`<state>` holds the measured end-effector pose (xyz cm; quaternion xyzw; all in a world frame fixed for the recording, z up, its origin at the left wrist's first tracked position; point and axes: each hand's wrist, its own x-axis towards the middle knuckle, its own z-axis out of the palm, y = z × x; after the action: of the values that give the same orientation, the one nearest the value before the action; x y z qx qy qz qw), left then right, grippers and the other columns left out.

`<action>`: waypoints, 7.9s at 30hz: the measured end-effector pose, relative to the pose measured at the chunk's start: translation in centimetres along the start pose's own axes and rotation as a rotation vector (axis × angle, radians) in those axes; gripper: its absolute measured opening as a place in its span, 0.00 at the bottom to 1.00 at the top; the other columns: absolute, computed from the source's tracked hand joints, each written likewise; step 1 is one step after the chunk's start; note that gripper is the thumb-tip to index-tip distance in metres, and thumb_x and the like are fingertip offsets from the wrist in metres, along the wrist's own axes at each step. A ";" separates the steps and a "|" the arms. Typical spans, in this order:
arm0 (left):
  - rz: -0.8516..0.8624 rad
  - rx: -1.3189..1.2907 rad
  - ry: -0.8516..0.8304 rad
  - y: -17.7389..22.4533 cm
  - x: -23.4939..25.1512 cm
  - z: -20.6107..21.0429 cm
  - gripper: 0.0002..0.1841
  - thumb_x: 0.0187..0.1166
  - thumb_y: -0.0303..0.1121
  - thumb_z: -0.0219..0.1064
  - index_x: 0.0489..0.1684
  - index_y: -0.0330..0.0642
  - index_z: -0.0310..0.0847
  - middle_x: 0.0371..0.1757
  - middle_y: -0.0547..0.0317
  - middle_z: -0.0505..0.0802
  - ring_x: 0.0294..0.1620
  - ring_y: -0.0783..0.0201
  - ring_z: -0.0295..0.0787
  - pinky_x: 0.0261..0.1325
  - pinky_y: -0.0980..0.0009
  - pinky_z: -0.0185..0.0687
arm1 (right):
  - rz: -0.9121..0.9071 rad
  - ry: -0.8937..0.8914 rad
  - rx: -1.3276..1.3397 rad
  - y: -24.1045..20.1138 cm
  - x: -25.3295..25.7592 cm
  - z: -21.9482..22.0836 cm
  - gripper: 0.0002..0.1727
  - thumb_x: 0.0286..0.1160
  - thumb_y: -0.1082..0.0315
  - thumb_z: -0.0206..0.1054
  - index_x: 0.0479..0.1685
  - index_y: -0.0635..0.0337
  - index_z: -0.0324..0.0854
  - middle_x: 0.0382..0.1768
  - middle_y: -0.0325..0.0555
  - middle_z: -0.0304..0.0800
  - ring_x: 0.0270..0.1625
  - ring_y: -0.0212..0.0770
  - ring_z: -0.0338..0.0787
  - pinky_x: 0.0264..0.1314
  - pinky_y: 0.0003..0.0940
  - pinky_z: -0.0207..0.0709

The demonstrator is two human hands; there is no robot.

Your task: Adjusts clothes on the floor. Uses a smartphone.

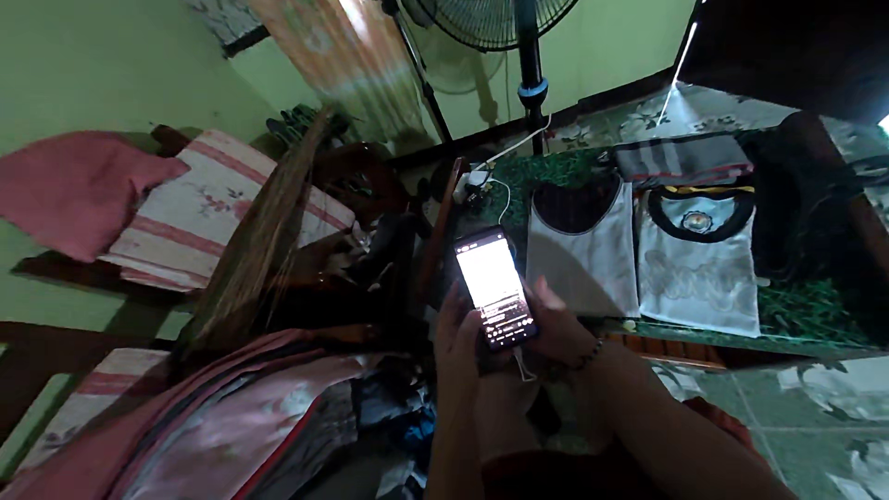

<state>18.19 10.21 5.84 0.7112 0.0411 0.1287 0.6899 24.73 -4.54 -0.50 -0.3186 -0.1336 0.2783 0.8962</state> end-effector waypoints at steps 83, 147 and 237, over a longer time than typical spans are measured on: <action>-0.040 0.399 0.031 1.4 3.7 -1.3 0.35 0.68 0.25 0.74 0.79 0.35 0.67 0.51 0.53 0.88 0.42 0.70 0.88 0.46 0.74 0.87 | 0.092 0.076 -0.146 0.3 0.5 0.1 0.30 0.63 0.76 0.58 0.72 0.58 0.67 0.49 0.42 0.91 0.48 0.37 0.93 0.49 0.36 0.90; 0.130 0.133 -0.152 -2.2 1.4 -2.5 0.30 0.78 0.24 0.57 0.85 0.30 0.61 0.59 0.51 0.90 0.54 0.68 0.91 0.60 0.70 0.88 | 0.051 0.142 -0.009 0.9 1.0 -0.6 0.21 0.72 0.70 0.55 0.65 0.59 0.72 0.45 0.42 0.92 0.47 0.35 0.93 0.52 0.36 0.89; 0.070 0.033 -0.100 -2.0 1.7 -2.8 0.27 0.82 0.24 0.55 0.84 0.34 0.65 0.59 0.51 0.90 0.52 0.66 0.91 0.57 0.68 0.89 | 0.052 -0.251 0.027 1.5 1.4 -2.5 0.39 0.56 0.70 0.72 0.77 0.52 0.66 0.61 0.46 0.89 0.59 0.44 0.92 0.57 0.45 0.89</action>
<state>19.43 13.46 4.12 0.7292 -0.0163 0.1165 0.6741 26.31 -3.98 -3.26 -0.2726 -0.2326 0.3407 0.8692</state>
